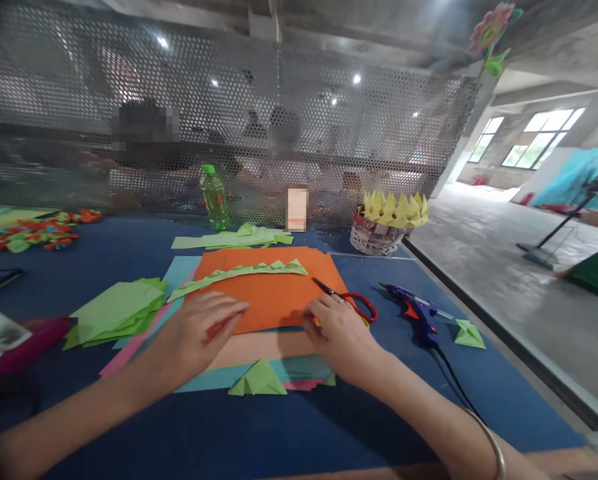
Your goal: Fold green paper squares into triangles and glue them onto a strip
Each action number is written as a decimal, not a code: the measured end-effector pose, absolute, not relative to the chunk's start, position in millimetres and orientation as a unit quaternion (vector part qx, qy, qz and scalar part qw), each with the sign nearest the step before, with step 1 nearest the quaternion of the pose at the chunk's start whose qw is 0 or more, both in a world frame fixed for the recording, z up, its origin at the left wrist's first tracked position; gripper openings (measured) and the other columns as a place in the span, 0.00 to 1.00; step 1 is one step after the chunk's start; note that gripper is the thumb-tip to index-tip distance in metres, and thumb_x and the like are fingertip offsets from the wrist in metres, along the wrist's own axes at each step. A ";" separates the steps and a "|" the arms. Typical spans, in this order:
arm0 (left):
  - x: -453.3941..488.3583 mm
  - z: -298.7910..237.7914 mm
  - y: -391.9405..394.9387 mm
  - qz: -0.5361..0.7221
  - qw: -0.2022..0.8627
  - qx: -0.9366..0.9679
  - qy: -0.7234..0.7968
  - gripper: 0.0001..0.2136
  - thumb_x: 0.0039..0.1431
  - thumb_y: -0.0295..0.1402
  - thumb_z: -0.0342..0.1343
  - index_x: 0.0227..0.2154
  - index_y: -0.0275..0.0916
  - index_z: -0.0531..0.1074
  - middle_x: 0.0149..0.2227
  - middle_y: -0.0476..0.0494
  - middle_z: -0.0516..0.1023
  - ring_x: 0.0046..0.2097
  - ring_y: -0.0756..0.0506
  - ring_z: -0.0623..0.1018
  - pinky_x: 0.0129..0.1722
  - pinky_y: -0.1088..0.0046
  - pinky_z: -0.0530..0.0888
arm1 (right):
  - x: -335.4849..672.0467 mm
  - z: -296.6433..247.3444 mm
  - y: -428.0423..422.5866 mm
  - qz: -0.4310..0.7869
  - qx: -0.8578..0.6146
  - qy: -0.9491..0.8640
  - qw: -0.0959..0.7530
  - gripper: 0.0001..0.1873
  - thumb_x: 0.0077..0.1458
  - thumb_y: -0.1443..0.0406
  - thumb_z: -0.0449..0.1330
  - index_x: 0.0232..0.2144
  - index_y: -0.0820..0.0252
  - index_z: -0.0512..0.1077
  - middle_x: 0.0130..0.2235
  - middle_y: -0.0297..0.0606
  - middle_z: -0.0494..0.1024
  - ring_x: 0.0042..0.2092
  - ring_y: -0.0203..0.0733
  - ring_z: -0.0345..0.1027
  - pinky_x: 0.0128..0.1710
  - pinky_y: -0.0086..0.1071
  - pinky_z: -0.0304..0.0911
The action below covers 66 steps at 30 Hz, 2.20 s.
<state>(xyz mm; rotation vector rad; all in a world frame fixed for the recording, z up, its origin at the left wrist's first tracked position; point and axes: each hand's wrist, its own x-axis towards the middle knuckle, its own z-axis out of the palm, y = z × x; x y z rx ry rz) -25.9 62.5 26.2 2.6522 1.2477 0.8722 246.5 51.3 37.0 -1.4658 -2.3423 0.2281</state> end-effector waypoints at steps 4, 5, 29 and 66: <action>-7.8 44.8 100.1 0.210 0.050 0.870 0.443 0.11 0.67 0.31 0.53 0.48 0.33 0.75 0.49 0.35 0.79 0.53 0.36 0.76 0.54 0.54 0.72 | 278.7 44.1 58.8 0.047 -0.554 -0.822 0.123 0.10 0.67 0.68 0.54 0.38 0.61 0.76 0.41 0.42 0.78 0.45 0.46 0.71 0.45 0.36 0.62; -0.6 47.2 114.2 0.191 0.052 0.872 0.448 0.12 0.66 0.31 0.56 0.49 0.33 0.74 0.51 0.35 0.78 0.54 0.36 0.75 0.55 0.52 0.71 | 284.8 44.6 60.1 0.046 -0.556 -0.821 0.119 0.10 0.67 0.68 0.54 0.38 0.60 0.76 0.40 0.42 0.78 0.44 0.45 0.72 0.44 0.36 0.63; 52.6 49.8 218.1 -0.009 0.178 0.889 0.422 0.15 0.67 0.41 0.58 0.49 0.35 0.73 0.49 0.43 0.76 0.46 0.39 0.79 0.44 0.60 0.78 | 417.8 36.0 29.5 -0.019 -0.846 -0.533 0.028 0.33 0.64 0.42 0.44 0.23 0.56 0.73 0.30 0.49 0.79 0.35 0.57 0.76 0.28 0.36 0.54; 21.9 49.9 101.2 0.178 0.192 0.880 0.397 0.21 0.65 0.53 0.53 0.51 0.43 0.70 0.37 0.44 0.81 0.37 0.41 0.79 0.33 0.70 0.67 | 299.1 36.4 40.0 0.281 -0.611 -0.567 0.474 0.25 0.50 0.44 0.65 0.31 0.60 0.70 0.19 0.27 0.67 0.21 0.32 0.55 0.19 0.26 0.51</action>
